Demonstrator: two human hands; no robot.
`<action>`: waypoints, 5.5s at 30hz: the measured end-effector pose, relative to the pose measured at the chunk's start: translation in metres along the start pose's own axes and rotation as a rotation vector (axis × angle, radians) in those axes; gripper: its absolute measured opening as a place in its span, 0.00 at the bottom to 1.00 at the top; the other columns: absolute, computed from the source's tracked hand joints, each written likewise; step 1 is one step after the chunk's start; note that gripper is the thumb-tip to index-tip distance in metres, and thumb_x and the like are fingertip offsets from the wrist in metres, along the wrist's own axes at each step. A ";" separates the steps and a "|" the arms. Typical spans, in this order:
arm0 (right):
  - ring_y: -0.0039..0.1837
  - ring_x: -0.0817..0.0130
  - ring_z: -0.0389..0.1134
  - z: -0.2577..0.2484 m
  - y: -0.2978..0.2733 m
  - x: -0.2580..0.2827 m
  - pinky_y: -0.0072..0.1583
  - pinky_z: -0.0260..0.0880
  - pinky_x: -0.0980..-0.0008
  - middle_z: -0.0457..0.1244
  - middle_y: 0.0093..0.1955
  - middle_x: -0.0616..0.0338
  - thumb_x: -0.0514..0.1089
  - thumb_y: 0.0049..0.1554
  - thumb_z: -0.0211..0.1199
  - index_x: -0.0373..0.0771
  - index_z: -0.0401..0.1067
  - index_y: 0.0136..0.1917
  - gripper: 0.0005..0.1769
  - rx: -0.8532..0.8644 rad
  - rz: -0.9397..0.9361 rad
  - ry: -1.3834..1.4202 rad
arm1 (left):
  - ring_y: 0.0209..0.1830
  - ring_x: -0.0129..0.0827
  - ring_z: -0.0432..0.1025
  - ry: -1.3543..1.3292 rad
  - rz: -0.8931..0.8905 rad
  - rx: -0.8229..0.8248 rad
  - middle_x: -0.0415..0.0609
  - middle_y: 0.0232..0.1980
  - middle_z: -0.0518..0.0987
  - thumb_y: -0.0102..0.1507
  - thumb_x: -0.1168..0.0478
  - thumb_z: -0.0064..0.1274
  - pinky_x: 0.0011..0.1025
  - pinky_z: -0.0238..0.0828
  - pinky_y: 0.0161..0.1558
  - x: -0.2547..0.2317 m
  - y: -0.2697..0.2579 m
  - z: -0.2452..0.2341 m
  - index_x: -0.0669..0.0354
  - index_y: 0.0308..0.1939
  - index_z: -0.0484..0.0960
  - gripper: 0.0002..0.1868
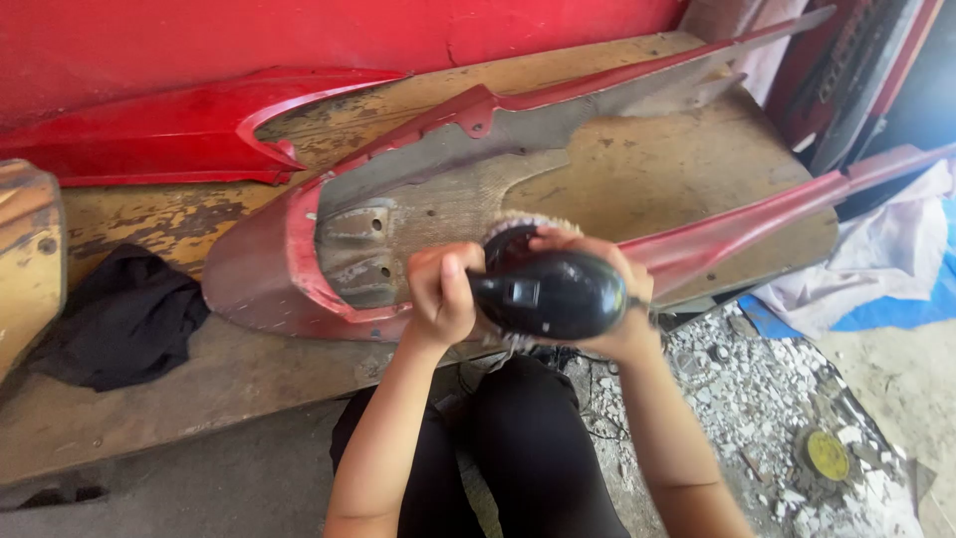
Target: The person uses a handheld electric polisher with a buffing pad to smooth the surface of a red car part resting on a wooden workbench. They move the tool back and forth across the part's surface, focusing on different areas throughout the clip.
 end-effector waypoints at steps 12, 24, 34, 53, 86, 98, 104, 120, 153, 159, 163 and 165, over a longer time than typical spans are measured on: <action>0.58 0.71 0.74 0.054 0.142 -0.050 0.63 0.74 0.67 0.71 0.56 0.58 0.48 0.39 0.85 0.38 0.72 0.62 0.40 0.412 0.218 -0.130 | 0.24 0.20 0.61 -0.172 -0.249 -0.274 0.37 0.24 0.67 0.76 0.55 0.38 0.26 0.57 0.27 0.092 0.026 -0.063 0.65 0.31 0.74 0.23; 0.58 0.68 0.71 0.067 0.114 -0.132 0.59 0.73 0.65 0.68 0.56 0.57 0.39 0.36 0.85 0.38 0.74 0.63 0.41 0.880 0.614 0.169 | 0.22 0.19 0.58 -0.532 -1.005 0.179 0.35 0.24 0.66 0.74 0.49 0.39 0.24 0.53 0.25 0.072 -0.005 -0.060 0.58 0.33 0.73 0.20; 0.62 0.69 0.73 0.113 0.124 -0.124 0.63 0.74 0.66 0.71 0.63 0.57 0.41 0.39 0.83 0.39 0.71 0.64 0.41 0.901 0.440 0.297 | 0.43 0.23 0.75 -0.366 -0.977 -0.230 0.39 0.44 0.76 0.71 0.53 0.43 0.30 0.83 0.43 0.086 -0.089 -0.084 0.68 0.51 0.75 0.19; 0.59 0.62 0.77 0.110 0.128 -0.139 0.60 0.76 0.64 0.72 0.59 0.53 0.43 0.39 0.82 0.38 0.72 0.62 0.39 0.947 0.432 0.196 | 0.28 0.30 0.75 -0.151 -0.795 -0.186 0.48 0.31 0.77 0.73 0.56 0.38 0.35 0.78 0.27 0.091 -0.059 -0.092 0.72 0.41 0.78 0.20; 0.53 0.71 0.76 0.026 0.119 -0.149 0.54 0.80 0.69 0.71 0.55 0.64 0.45 0.34 0.85 0.41 0.72 0.54 0.36 0.841 0.547 0.059 | 0.18 0.21 0.64 -0.153 -0.851 -0.052 0.39 0.17 0.69 0.74 0.53 0.41 0.29 0.59 0.22 0.095 -0.002 -0.004 0.64 0.22 0.71 0.27; 0.61 0.64 0.74 0.005 0.118 -0.164 0.62 0.76 0.66 0.70 0.62 0.56 0.43 0.41 0.83 0.38 0.72 0.58 0.34 0.855 0.381 0.157 | 0.19 0.19 0.61 -0.197 -0.864 -0.058 0.37 0.18 0.66 0.74 0.55 0.41 0.27 0.59 0.23 0.100 0.004 0.007 0.63 0.23 0.70 0.25; 0.64 0.64 0.74 0.001 0.126 -0.170 0.63 0.75 0.65 0.70 0.65 0.55 0.42 0.43 0.81 0.39 0.72 0.58 0.31 0.839 0.336 0.071 | 0.18 0.23 0.60 -0.163 -0.742 -0.004 0.43 0.19 0.65 0.75 0.57 0.41 0.30 0.57 0.24 0.107 0.015 0.011 0.65 0.25 0.68 0.24; 0.61 0.68 0.73 0.030 0.132 -0.164 0.63 0.74 0.66 0.70 0.62 0.58 0.45 0.37 0.84 0.39 0.72 0.58 0.37 0.770 0.324 -0.020 | 0.18 0.31 0.60 -0.042 -0.673 -0.149 0.51 0.17 0.64 0.75 0.58 0.41 0.36 0.57 0.25 0.125 0.014 -0.008 0.69 0.28 0.74 0.23; 0.63 0.67 0.74 0.060 0.140 -0.156 0.63 0.76 0.66 0.70 0.63 0.57 0.47 0.38 0.84 0.40 0.70 0.55 0.35 0.751 0.323 -0.005 | 0.25 0.51 0.73 0.137 -0.612 -0.068 0.60 0.25 0.75 0.73 0.59 0.42 0.42 0.66 0.31 0.103 0.026 -0.043 0.70 0.35 0.79 0.19; 0.74 0.58 0.68 0.059 0.157 -0.177 0.76 0.71 0.58 0.68 0.68 0.53 0.40 0.50 0.79 0.38 0.68 0.60 0.28 0.723 0.068 0.018 | 0.32 0.55 0.73 0.240 -0.291 -0.094 0.60 0.29 0.73 0.75 0.60 0.39 0.43 0.68 0.39 0.104 0.023 -0.057 0.70 0.38 0.77 0.18; 0.68 0.61 0.72 0.085 0.158 -0.163 0.68 0.75 0.61 0.68 0.65 0.51 0.44 0.44 0.81 0.36 0.69 0.59 0.33 0.746 0.074 0.041 | 0.30 0.52 0.75 0.268 -0.366 -0.159 0.61 0.29 0.75 0.74 0.60 0.39 0.41 0.68 0.35 0.105 0.018 -0.069 0.71 0.37 0.78 0.19; 0.59 0.67 0.75 0.093 0.148 -0.166 0.62 0.77 0.66 0.72 0.59 0.56 0.46 0.39 0.84 0.38 0.71 0.56 0.35 0.786 0.328 0.100 | 0.33 0.47 0.79 0.235 -0.486 -0.204 0.60 0.33 0.80 0.77 0.58 0.39 0.38 0.72 0.37 0.110 0.014 -0.073 0.72 0.40 0.79 0.21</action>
Point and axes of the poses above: each hand's wrist, its own y-axis towards the middle knuckle, its own z-axis out of the palm, x = y × z, the point moved 2 cm from there along y, towards the middle knuckle
